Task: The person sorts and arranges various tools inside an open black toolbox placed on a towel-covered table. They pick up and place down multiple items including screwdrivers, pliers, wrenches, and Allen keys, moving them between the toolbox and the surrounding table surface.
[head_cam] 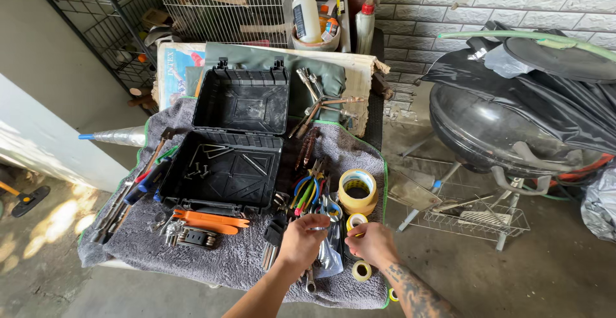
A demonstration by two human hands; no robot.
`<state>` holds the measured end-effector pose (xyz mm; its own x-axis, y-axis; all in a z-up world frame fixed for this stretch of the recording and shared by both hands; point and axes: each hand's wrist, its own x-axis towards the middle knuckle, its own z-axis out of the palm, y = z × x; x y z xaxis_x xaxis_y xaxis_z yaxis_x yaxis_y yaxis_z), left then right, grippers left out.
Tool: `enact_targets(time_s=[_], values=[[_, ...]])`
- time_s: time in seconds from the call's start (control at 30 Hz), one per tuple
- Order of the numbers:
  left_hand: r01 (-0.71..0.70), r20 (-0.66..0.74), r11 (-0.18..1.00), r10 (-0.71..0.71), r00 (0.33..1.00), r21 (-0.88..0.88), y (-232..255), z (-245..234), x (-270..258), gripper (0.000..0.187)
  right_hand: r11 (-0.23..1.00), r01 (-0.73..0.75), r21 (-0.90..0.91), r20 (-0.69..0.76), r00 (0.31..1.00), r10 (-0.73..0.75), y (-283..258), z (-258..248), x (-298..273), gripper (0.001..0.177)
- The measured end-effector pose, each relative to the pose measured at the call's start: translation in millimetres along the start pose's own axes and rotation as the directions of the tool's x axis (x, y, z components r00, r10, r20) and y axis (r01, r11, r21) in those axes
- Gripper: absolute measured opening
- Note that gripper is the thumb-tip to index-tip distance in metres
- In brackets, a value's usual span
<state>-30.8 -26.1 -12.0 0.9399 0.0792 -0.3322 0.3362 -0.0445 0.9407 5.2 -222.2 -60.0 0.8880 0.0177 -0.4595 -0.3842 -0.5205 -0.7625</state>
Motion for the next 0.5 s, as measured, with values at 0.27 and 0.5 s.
enact_targets(time_s=[0.27, 0.5], values=[[-0.028, 0.021, 0.999, 0.028, 0.999, -0.017, -3.0, 4.6, 3.4, 0.026, 0.992, -0.007, 0.123, -0.005, 1.000, 0.008, -11.6, -14.5, -11.6, 0.022], [0.041, 0.028, 0.984, -0.037, 0.999, -0.176, -7.3, 8.4, 8.4, 0.021, 0.805, 0.074, 0.589, 0.031, 0.993, -0.114, -26.5, -17.5, -13.8, 0.030]])
